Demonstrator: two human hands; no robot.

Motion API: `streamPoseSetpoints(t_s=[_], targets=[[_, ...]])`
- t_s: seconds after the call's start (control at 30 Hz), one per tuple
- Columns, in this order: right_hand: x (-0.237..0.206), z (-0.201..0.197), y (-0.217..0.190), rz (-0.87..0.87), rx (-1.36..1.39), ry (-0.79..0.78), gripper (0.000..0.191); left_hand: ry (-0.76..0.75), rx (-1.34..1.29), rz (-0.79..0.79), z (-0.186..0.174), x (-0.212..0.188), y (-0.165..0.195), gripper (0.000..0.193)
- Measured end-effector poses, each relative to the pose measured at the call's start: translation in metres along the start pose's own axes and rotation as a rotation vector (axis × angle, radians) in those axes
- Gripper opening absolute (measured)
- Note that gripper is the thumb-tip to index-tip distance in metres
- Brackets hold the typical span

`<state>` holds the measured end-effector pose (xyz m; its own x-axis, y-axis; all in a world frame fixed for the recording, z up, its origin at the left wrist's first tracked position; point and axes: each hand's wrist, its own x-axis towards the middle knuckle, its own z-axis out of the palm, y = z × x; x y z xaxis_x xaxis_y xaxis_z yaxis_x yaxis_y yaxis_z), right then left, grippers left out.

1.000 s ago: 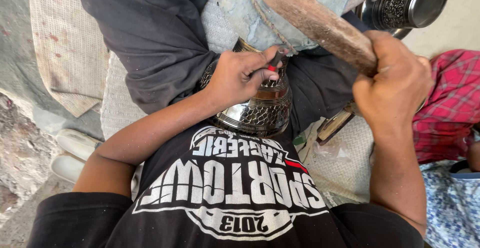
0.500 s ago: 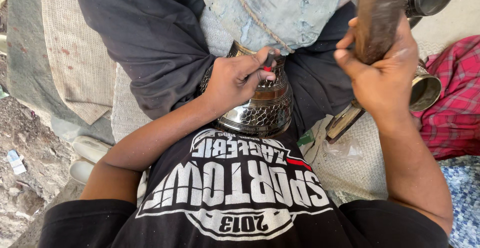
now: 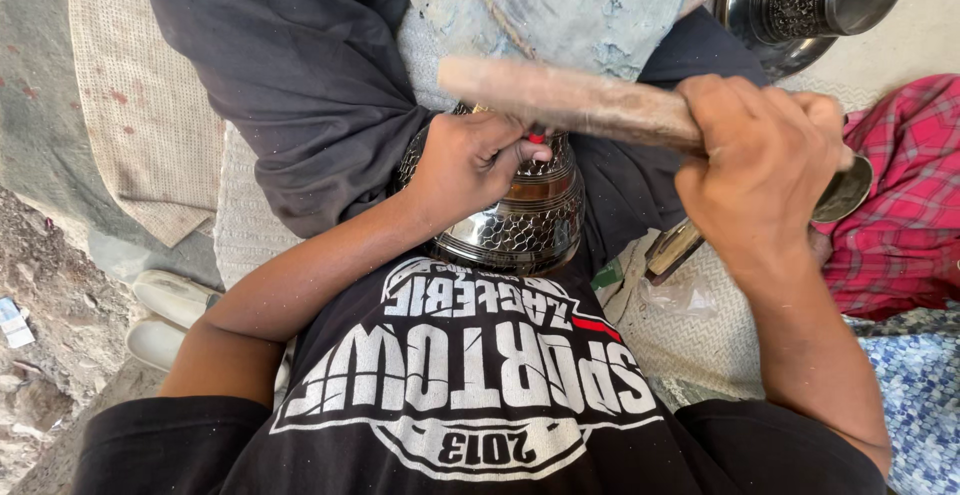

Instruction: The person sits on the ground with an engraved brass pot resting on their lap and repeatedly strikes a small chisel with a wooden mallet to carve decorative patterns into the metal surface. They reposition the chisel around the pot's rim and body as they work, with other brass vessels nearby.

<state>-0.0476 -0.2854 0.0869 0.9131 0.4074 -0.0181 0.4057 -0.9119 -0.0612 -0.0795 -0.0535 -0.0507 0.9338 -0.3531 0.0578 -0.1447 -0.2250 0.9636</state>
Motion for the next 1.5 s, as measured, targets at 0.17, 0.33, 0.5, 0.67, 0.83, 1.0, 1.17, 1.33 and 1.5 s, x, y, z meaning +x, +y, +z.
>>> streamPoseSetpoints(t_s=[0.17,0.33,0.5,0.67,0.83,1.0,1.17,1.33,1.5], targets=[[-0.004,0.006,-0.001,0.122,0.281,0.038,0.035,0.031,-0.106,0.064,-0.002,0.001,0.004,0.026],[-0.011,0.014,0.002,0.191,0.421,0.074,0.038,0.027,-0.157,0.056,-0.003,0.001,0.004,0.040],[-0.015,0.018,0.005,0.175,0.425,0.083,0.040,0.039,-0.192,0.091,-0.005,0.002,0.005,0.045],[-0.017,0.017,0.005,0.114,0.322,0.122,0.036,0.046,-0.144,0.083,-0.005,0.002,0.004,0.034],[-0.015,0.015,0.002,0.167,0.301,0.048,0.038,0.032,-0.119,0.064,-0.004,0.001,0.002,0.027],[-0.007,0.011,-0.006,0.197,0.450,0.095,0.036,-0.054,-0.031,-0.078,-0.005,0.000,-0.001,0.008],[0.001,0.004,-0.016,0.272,0.512,0.090,0.030,0.036,-0.144,0.063,-0.006,0.000,0.001,0.010],[0.009,0.000,-0.025,0.157,0.255,0.088,0.034,0.051,-0.123,0.097,-0.008,0.001,0.003,0.018],[0.010,0.001,-0.027,-0.020,0.009,0.138,0.037,0.097,-0.239,0.131,-0.007,0.001,0.005,0.025]])
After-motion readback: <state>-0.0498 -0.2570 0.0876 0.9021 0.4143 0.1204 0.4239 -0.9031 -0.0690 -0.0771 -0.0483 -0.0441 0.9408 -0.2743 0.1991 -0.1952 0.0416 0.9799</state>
